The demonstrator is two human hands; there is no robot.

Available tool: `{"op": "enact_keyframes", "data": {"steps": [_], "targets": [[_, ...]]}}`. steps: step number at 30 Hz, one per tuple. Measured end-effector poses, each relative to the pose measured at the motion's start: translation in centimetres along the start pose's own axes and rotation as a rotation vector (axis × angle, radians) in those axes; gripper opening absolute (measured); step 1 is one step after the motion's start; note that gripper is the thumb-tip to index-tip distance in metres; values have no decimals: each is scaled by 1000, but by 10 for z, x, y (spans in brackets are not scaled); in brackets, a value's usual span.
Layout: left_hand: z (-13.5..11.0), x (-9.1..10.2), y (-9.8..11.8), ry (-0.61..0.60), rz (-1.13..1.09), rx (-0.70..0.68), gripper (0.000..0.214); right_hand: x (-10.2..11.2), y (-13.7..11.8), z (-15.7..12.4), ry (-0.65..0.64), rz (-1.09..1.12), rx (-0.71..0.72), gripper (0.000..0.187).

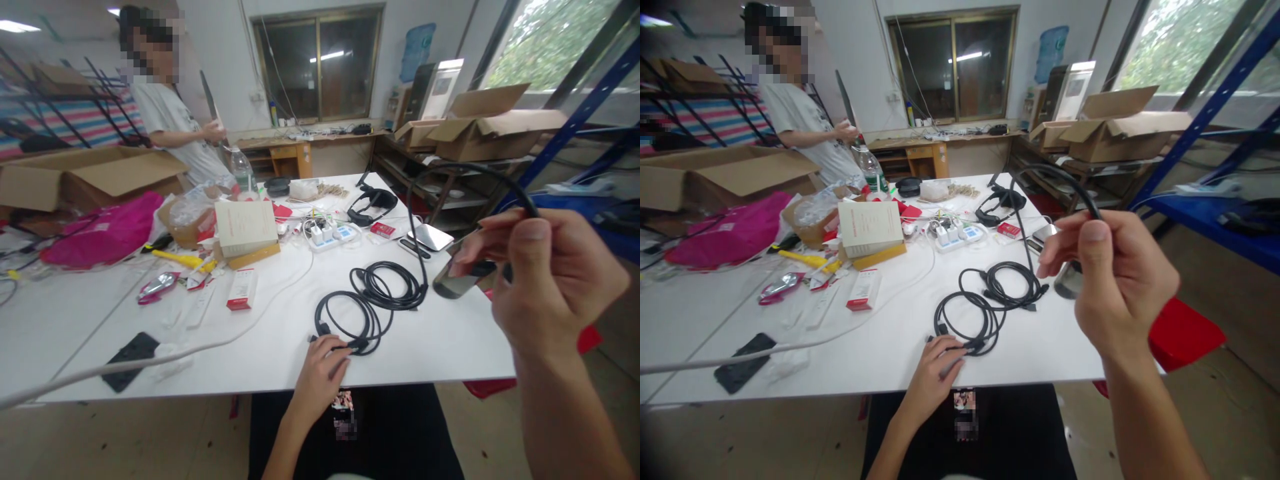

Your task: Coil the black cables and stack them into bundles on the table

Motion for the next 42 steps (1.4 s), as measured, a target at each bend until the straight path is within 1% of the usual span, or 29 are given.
{"op": "enact_keyframes", "data": {"steps": [1, 3, 4, 6, 8, 10, 11, 13, 15, 17, 18, 20, 23, 25, 26, 27, 29, 32, 36, 40, 42], "targets": [[0, -1, -1, 7, 2, -2, 24, 2, 1, 0, 12, 9, 7, 19], [-1, -3, -1, 15, 9, -3, 24, 3, 8, -4, -31, 34, 8, 19], [-1, -4, -1, 19, 14, -4, 25, 1, 14, -9, -82, 41, 0, 19], [-2, -4, 0, 27, 29, -9, 25, -7, 31, -26, -227, 19, -41, 22], [-2, -4, 2, 44, 62, -5, 25, -20, 56, -54, -397, -53, -116, 25], [-2, -3, 4, 60, 115, -1, 24, -37, 85, -93, -567, -144, -195, 30], [-2, -3, 6, 64, 143, -2, 25, -45, 99, -115, -622, -184, -213, 32], [-2, -4, 9, 68, 192, -12, 27, -61, 120, -157, -718, -257, -161, 29], [-2, -5, 10, 69, 230, -14, 30, -74, 134, -193, -799, -349, -88, 25], [-3, -6, 10, 75, 261, -8, 31, -82, 140, -216, -861, -444, -41, 22], [-3, -7, 10, 75, 275, -7, 30, -84, 140, -222, -879, -476, -30, 20], [-4, -9, 10, 101, 305, -7, 27, -86, 139, -225, -903, -503, -40, 18], [-7, -8, 11, 205, 351, 14, 25, -85, 135, -220, -930, -468, -75, 16], [-9, -6, 12, 268, 375, 31, 31, -85, 133, -218, -939, -443, -88, 14], [-9, -5, 12, 277, 385, 36, 38, -84, 132, -218, -939, -433, -89, 14], [-9, -5, 12, 272, 397, 38, 45, -84, 131, -218, -940, -426, -90, 17], [-8, -5, 12, 220, 424, 36, 56, -83, 131, -220, -944, -419, -92, 25], [-6, -6, 12, 148, 465, 21, 61, -83, 133, -221, -952, -426, -97, 27], [-6, -8, 12, 136, 482, 34, 56, -84, 132, -221, -940, -424, -106, 25], [-4, -9, 11, 125, 454, 18, 44, -84, 133, -222, -934, -416, -118, 21], [-3, -10, 11, 108, 436, 6, 39, -85, 136, -223, -921, -436, -105, 22]]}}
Point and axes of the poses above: each hand's wrist, its own z-axis towards the middle knuckle, its own x-axis out of the back of the hand, y = z × x, the point moved 4 cm from there along z, towards the middle knuckle, and after that the axes turned 11 degrees about -y, right-handed, at the moved point
